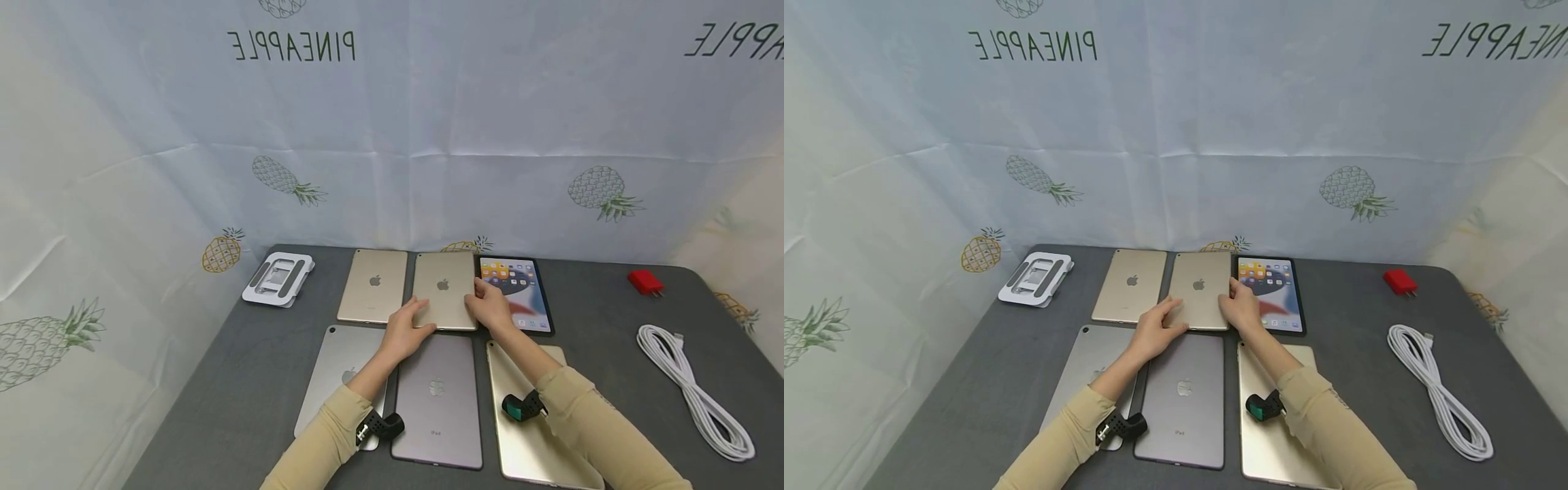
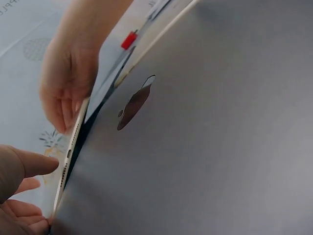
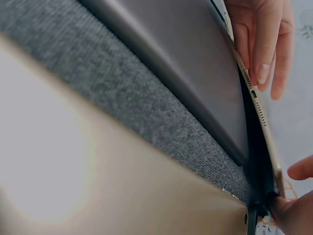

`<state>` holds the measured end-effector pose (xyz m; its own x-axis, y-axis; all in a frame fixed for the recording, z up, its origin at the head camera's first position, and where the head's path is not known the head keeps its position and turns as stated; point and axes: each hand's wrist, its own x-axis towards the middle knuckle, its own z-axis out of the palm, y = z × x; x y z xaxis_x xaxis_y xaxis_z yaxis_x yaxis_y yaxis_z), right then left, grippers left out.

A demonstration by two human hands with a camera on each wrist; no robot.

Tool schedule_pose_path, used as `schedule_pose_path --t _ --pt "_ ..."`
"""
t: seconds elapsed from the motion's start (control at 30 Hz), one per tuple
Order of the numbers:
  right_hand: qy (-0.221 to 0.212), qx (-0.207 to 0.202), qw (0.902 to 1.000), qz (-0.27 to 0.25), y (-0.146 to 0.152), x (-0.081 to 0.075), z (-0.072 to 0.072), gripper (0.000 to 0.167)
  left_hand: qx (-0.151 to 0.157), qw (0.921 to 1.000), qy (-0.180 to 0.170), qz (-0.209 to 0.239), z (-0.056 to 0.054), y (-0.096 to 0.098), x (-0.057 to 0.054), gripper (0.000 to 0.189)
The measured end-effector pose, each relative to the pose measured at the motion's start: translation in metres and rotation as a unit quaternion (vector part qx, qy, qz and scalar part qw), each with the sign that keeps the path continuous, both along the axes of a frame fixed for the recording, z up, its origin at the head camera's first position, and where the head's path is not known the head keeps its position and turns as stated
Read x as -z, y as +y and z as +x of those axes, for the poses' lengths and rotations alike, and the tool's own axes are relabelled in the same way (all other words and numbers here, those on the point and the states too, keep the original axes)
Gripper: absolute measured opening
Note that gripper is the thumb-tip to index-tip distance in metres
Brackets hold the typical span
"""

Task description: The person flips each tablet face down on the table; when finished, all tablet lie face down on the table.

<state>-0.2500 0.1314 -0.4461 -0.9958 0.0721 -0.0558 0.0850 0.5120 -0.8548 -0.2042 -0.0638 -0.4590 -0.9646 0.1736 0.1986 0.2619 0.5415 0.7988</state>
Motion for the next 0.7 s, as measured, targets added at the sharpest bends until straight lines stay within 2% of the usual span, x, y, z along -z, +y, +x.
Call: schedule_pose_path --t 0.17,0.4,0.7 --pt "-0.026 -0.036 0.999 0.005 -0.003 -0.002 0.002 0.068 -0.003 1.0 0.004 0.003 -0.001 -0.001 0.003 0.046" --pt "-0.066 -0.085 0.994 -0.021 -0.01 -0.003 0.004 0.077 -0.005 1.0 0.0 0.004 -0.001 -0.002 0.007 0.044" --pt "-0.074 -0.099 0.9914 -0.044 -0.016 0.001 0.002 0.079 0.0 0.9999 -0.002 0.016 -0.001 -0.002 0.008 0.042"
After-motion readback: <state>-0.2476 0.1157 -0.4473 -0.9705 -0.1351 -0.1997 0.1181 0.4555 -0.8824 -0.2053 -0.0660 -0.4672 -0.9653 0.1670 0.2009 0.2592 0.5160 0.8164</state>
